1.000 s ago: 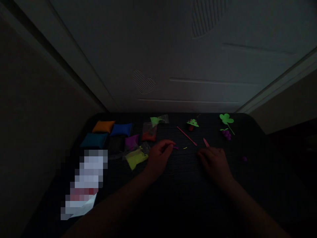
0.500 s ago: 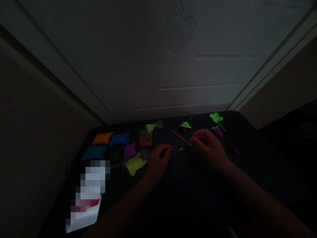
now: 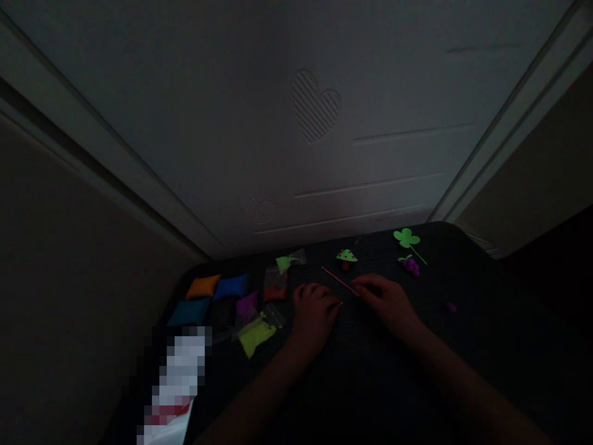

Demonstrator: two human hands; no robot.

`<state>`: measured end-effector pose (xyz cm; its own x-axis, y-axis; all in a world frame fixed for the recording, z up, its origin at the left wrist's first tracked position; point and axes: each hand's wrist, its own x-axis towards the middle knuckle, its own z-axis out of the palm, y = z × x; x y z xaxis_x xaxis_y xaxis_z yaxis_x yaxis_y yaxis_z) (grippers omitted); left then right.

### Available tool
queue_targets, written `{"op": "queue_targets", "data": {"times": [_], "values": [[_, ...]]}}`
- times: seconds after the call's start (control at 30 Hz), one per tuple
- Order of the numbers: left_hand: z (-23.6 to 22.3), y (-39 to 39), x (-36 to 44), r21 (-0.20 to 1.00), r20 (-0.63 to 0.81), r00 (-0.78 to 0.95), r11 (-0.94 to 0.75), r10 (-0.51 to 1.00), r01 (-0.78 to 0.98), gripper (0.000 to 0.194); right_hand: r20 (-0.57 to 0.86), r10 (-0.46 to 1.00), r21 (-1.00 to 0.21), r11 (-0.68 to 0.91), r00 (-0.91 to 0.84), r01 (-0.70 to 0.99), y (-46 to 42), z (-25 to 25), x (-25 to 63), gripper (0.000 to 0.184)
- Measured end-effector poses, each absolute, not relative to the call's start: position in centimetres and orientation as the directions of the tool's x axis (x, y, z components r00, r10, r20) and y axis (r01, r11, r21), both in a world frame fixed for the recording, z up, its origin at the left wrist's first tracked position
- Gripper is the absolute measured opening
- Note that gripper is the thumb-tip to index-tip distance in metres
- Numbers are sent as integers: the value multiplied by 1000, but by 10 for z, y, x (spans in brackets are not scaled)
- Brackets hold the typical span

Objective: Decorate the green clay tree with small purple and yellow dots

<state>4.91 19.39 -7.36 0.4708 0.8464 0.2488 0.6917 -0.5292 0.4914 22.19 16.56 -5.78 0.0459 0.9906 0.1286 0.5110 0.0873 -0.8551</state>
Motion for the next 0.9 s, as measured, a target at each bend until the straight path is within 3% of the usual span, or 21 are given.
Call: {"op": "queue_targets", "data": {"times": [0.3,0.5,0.9], "values": [[-71,196,47,508,281,437,-519,854,688,11,136,970,-641,240,-199,729,164,-58,221,15],[-74,197,44,532,309,448,-543,839,650,10,126,959,-488,283,-254,825,161,-56,218,14],[-73,195,44,571,325,467,-564,822,596,7,166,956,-471,294,-244,832,159,-53,212,16]]}}
